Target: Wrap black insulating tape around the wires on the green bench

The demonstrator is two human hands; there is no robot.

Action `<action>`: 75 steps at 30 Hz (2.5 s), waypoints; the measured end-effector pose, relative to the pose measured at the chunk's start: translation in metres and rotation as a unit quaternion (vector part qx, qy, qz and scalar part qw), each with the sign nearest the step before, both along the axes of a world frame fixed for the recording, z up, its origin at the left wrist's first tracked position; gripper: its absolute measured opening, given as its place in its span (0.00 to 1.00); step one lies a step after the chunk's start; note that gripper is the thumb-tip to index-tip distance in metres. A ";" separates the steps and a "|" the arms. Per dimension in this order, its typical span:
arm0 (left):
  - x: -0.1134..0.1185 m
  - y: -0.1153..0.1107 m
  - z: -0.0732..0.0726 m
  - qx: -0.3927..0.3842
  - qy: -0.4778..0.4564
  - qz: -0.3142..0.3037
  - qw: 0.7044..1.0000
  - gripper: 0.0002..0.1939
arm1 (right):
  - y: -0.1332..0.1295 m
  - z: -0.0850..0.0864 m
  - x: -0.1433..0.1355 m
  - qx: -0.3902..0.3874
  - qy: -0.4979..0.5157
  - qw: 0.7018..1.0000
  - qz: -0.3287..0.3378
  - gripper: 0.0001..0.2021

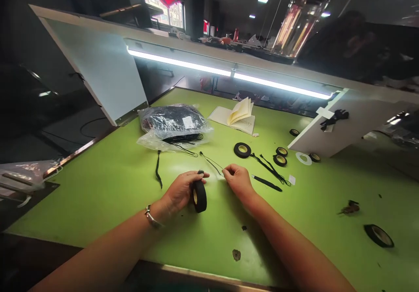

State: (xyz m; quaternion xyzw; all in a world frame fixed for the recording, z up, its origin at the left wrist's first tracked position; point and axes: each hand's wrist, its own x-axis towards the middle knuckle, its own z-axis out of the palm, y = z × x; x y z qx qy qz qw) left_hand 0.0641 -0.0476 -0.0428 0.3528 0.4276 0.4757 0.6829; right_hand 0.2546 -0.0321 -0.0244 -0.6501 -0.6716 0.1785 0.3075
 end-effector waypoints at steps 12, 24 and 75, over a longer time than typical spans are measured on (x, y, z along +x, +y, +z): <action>-0.001 -0.006 0.018 -0.023 -0.076 -0.018 0.997 0.15 | -0.057 -0.011 -0.020 -0.095 0.167 0.981 0.030 0.07; 0.000 -0.006 0.011 0.056 -0.079 0.013 0.995 0.20 | -0.028 0.014 -0.048 -0.139 0.371 0.907 0.142 0.17; -0.006 0.000 0.005 -0.005 -0.035 -0.022 0.999 0.12 | -0.011 0.013 -0.032 -0.033 0.306 0.941 0.143 0.07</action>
